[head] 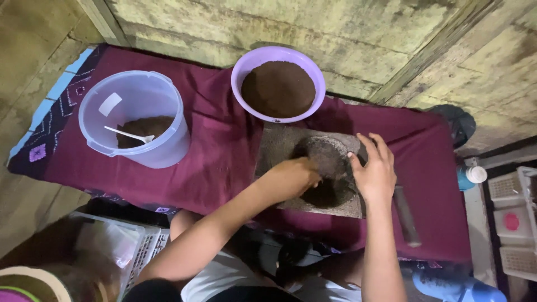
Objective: Grinding a dark powder in a stone mortar and transferring it between containers using a spoon.
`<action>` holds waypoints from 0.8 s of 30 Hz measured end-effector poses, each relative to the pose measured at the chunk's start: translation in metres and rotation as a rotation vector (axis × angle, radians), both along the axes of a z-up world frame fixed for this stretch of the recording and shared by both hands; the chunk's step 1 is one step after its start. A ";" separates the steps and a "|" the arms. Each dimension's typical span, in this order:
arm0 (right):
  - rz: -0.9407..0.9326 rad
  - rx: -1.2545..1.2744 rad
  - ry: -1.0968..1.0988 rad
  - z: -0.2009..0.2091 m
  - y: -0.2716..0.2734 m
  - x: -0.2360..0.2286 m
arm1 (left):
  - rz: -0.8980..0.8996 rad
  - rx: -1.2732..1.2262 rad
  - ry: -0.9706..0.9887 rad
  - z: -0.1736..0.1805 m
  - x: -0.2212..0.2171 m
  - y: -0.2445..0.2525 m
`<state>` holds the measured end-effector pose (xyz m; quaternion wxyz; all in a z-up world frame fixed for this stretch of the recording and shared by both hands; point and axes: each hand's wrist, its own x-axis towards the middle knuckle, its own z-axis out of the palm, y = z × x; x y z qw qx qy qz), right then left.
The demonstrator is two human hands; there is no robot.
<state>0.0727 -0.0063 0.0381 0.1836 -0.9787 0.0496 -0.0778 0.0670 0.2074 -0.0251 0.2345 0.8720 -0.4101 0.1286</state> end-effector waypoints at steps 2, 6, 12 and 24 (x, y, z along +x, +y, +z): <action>-0.002 -0.005 -0.003 0.000 0.000 0.000 | -0.013 0.000 0.055 0.024 -0.011 0.018; -0.004 -0.024 0.005 -0.003 0.000 0.001 | 0.087 -0.042 0.006 0.050 -0.004 0.042; 0.004 -0.017 -0.013 -0.003 0.000 -0.001 | 0.159 0.132 -0.200 -0.027 0.013 0.011; -0.028 -0.003 -0.011 0.001 0.003 -0.003 | 0.164 0.070 -0.156 -0.016 -0.005 0.032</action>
